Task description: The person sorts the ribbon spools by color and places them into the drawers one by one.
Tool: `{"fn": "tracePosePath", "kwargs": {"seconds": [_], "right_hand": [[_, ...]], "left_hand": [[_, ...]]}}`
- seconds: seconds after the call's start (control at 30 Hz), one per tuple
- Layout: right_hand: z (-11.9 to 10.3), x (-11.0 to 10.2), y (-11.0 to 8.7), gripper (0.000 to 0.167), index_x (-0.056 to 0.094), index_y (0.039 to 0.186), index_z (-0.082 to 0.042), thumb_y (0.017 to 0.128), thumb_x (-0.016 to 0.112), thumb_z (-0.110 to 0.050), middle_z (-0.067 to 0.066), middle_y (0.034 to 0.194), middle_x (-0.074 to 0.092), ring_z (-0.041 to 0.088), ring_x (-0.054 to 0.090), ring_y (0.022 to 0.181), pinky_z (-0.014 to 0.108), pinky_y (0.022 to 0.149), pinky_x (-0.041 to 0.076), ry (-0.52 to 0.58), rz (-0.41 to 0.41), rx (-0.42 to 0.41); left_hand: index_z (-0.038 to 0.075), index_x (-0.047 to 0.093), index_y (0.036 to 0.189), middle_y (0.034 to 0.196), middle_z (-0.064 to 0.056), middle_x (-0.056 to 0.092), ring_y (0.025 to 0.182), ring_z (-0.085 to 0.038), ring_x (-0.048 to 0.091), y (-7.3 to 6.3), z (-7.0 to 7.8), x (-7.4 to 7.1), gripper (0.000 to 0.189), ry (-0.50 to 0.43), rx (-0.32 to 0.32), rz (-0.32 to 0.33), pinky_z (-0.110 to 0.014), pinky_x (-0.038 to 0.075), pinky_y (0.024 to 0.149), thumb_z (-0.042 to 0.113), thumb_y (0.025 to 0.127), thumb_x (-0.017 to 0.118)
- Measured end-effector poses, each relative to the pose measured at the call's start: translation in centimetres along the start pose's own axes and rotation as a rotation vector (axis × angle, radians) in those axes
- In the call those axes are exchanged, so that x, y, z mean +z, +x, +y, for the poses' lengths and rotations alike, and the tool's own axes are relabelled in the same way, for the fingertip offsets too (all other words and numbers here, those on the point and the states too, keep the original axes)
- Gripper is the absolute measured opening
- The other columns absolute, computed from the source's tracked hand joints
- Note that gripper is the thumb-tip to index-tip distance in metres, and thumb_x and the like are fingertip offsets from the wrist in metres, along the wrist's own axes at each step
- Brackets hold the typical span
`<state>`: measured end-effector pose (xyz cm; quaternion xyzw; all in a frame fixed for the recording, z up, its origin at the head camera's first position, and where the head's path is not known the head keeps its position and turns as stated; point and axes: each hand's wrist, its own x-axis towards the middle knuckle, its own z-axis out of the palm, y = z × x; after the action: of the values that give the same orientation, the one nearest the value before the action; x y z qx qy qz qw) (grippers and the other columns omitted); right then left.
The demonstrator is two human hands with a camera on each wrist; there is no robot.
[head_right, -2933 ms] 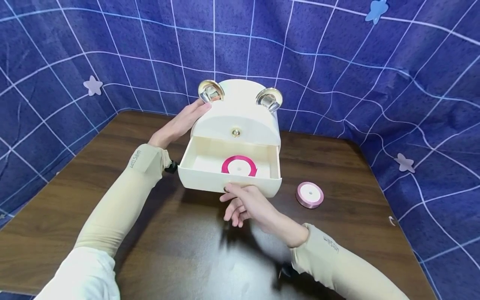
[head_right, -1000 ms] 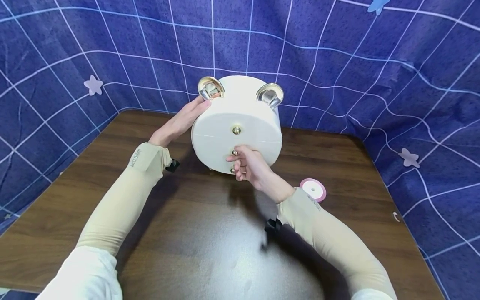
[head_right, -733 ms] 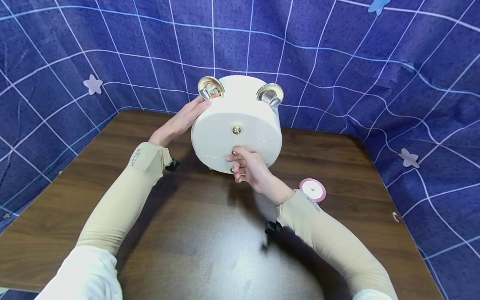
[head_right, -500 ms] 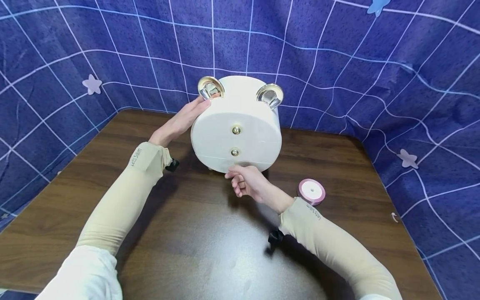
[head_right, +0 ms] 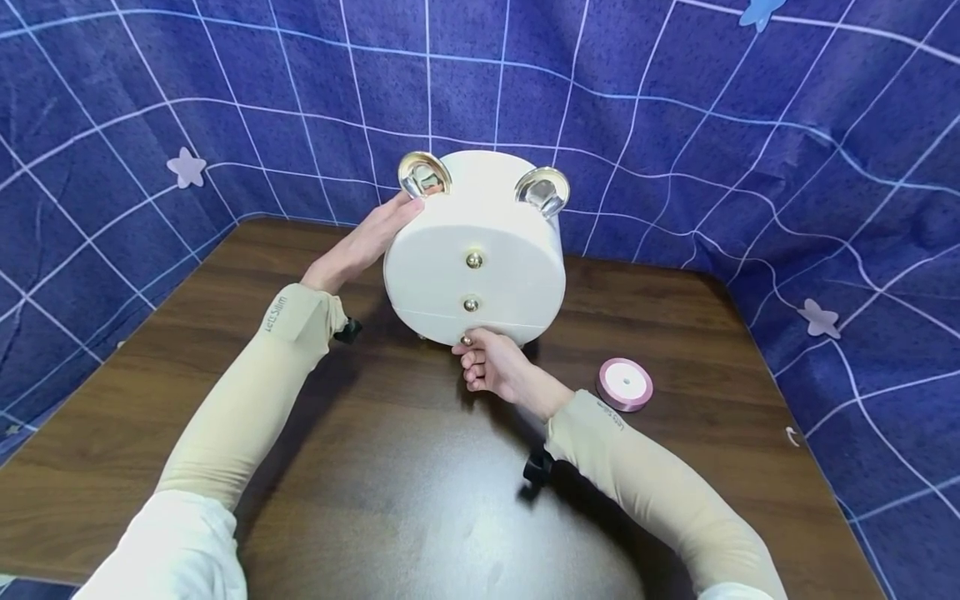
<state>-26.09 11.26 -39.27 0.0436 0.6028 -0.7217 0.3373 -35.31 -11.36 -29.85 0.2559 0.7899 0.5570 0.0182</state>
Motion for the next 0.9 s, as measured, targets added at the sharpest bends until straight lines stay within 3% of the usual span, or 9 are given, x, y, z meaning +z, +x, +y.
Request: {"fn": "tracePosePath", "kwargs": {"seconds": [0.23, 0.5, 0.63, 0.7, 0.9], "right_hand": [[0.3, 0.2, -0.2, 0.034, 0.055, 0.1, -0.003, 0.104, 0.036, -0.03, -0.006, 0.052, 0.051, 0.01, 0.045, 0.045, 0.024, 0.051, 0.04, 0.019, 0.015, -0.025], [0.7, 0.5, -0.5, 0.03, 0.057, 0.097, -0.004, 0.102, 0.04, -0.029, -0.006, 0.05, 0.05, 0.009, 0.045, 0.044, 0.024, 0.05, 0.038, 0.031, 0.048, -0.037], [0.9, 0.6, -0.7, 0.03, 0.057, 0.096, -0.005, 0.102, 0.04, -0.029, -0.006, 0.05, 0.05, 0.008, 0.044, 0.045, 0.024, 0.049, 0.036, 0.028, 0.047, -0.032], [1.0, 0.7, -0.7, 0.03, 0.057, 0.096, -0.005, 0.102, 0.04, -0.029, -0.006, 0.05, 0.05, 0.008, 0.044, 0.045, 0.024, 0.049, 0.036, 0.029, 0.044, -0.028], [1.2, 0.8, -1.1, 0.031, 0.057, 0.096, -0.005, 0.103, 0.038, -0.029, -0.006, 0.049, 0.049, 0.008, 0.043, 0.044, 0.025, 0.049, 0.036, 0.029, 0.035, -0.024]], "left_hand": [[0.028, 0.032, 0.149, 0.14, -0.003, 0.05, 0.116, -0.017, 0.057, -0.2, 0.5, -0.1, 0.052, -0.009, -0.007, -0.01, -0.037, 0.041, 0.105, 0.047, 0.101, 0.04], [0.021, 0.027, 0.152, 0.147, -0.006, 0.043, 0.124, -0.016, 0.049, -1.6, 3.0, 0.2, 0.054, 0.016, -0.034, -0.027, -0.036, 0.037, 0.109, 0.04, 0.103, 0.038], [0.021, 0.027, 0.152, 0.147, -0.006, 0.043, 0.124, -0.016, 0.049, -1.9, 3.3, 0.2, 0.054, 0.015, -0.038, -0.024, -0.036, 0.038, 0.108, 0.04, 0.103, 0.039], [0.023, 0.028, 0.152, 0.147, -0.005, 0.043, 0.123, -0.015, 0.049, -1.9, 3.3, 0.2, 0.054, 0.019, -0.042, -0.021, -0.036, 0.038, 0.108, 0.042, 0.102, 0.039], [0.027, 0.032, 0.149, 0.141, -0.002, 0.047, 0.115, -0.017, 0.056, -0.4, 0.8, -0.1, 0.053, 0.007, -0.017, -0.008, -0.036, 0.042, 0.104, 0.048, 0.101, 0.039]]}}
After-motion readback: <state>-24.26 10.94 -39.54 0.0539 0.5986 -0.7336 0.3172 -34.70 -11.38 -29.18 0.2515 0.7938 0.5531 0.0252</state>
